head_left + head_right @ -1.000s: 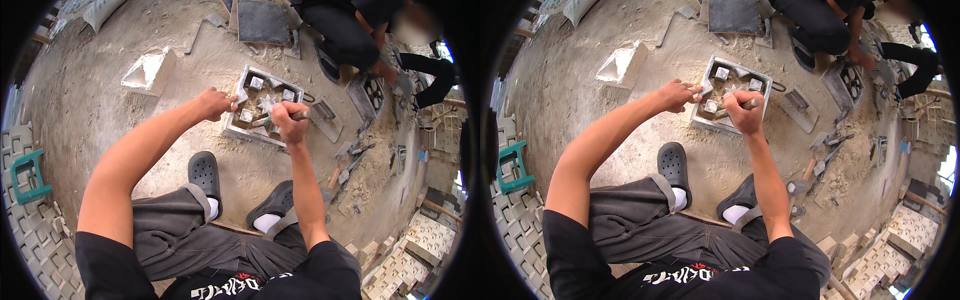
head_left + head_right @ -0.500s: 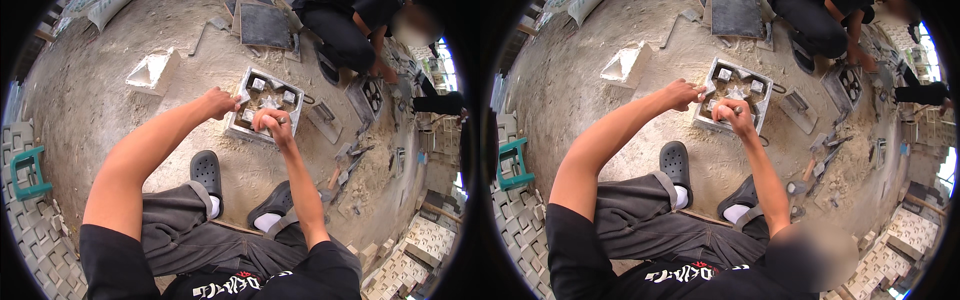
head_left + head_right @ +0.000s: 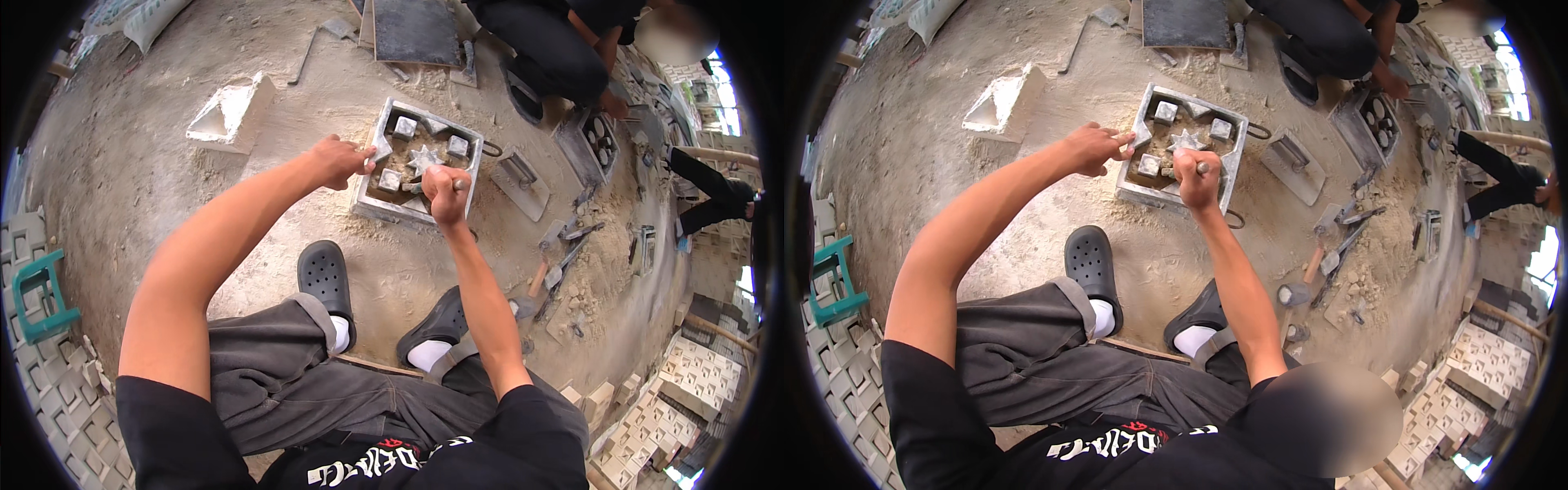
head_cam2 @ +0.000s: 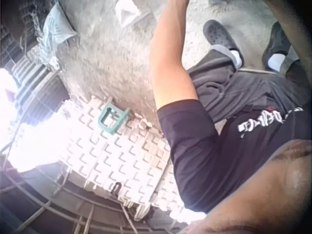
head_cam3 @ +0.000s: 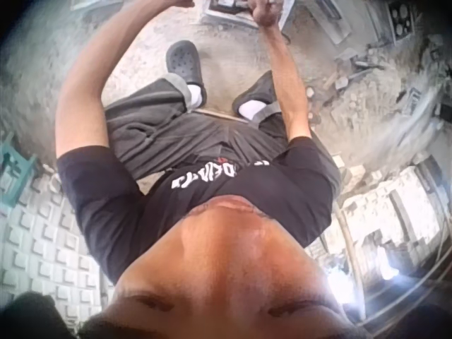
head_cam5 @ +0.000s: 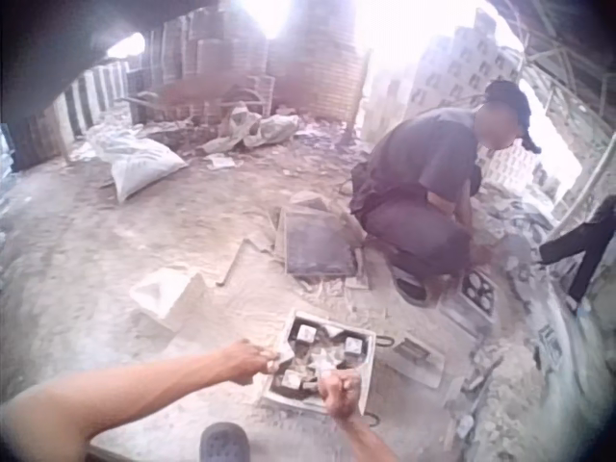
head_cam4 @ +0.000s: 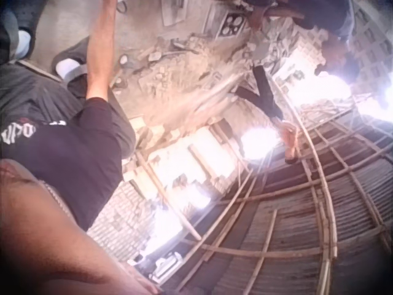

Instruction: The person carves excess material from a star-shaped pattern in a concrete mold using a small hand tool.

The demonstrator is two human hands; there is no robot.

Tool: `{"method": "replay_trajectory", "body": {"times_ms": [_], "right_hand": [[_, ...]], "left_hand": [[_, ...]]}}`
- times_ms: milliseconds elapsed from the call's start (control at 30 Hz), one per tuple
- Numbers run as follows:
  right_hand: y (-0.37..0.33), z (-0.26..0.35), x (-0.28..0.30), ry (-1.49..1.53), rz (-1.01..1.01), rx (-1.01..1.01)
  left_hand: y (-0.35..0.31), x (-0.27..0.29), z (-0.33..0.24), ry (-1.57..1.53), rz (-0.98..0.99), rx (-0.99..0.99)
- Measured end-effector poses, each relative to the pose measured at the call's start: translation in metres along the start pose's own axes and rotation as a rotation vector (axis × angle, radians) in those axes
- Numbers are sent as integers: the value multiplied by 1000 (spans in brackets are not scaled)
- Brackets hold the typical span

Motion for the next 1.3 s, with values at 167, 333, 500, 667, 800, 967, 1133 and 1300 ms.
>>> {"method": "replay_trajectory", "body": {"times_ms": [167, 333, 500, 667, 800, 967, 1133, 1300], "right_hand": [[21, 47, -7, -4, -102, 96], [11, 37, 0, 101, -54, 121], [12, 10, -7, 47, -3, -64], [31, 65, -22, 81, 61, 27], [11, 1, -15, 91, 105, -46], [28, 30, -25, 121, 133, -73], [22, 37, -34, 144, 250, -46], [-1, -2, -20, 27, 72, -124]], "left_hand": [[-10, 3, 10, 40, -14, 2], [-5, 8, 0, 46, 3, -31], [-10, 7, 1, 55, -24, -16], [-17, 8, 5, 50, -24, -19], [-4, 9, -4, 24, 5, -18], [-11, 3, 5, 17, -18, -9], [-11, 10, 6, -4, -20, -6], [-6, 5, 2, 25, 4, 6]]}}
Point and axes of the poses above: each hand's wrist, its own y-axis towards the middle knuckle, its own x-axis out of the back of the hand, z = x × y, the point moved 9 cm from there along y, towards the middle knuckle, and after that the axes turned 5 degrees about x, right-handed, at the moved point
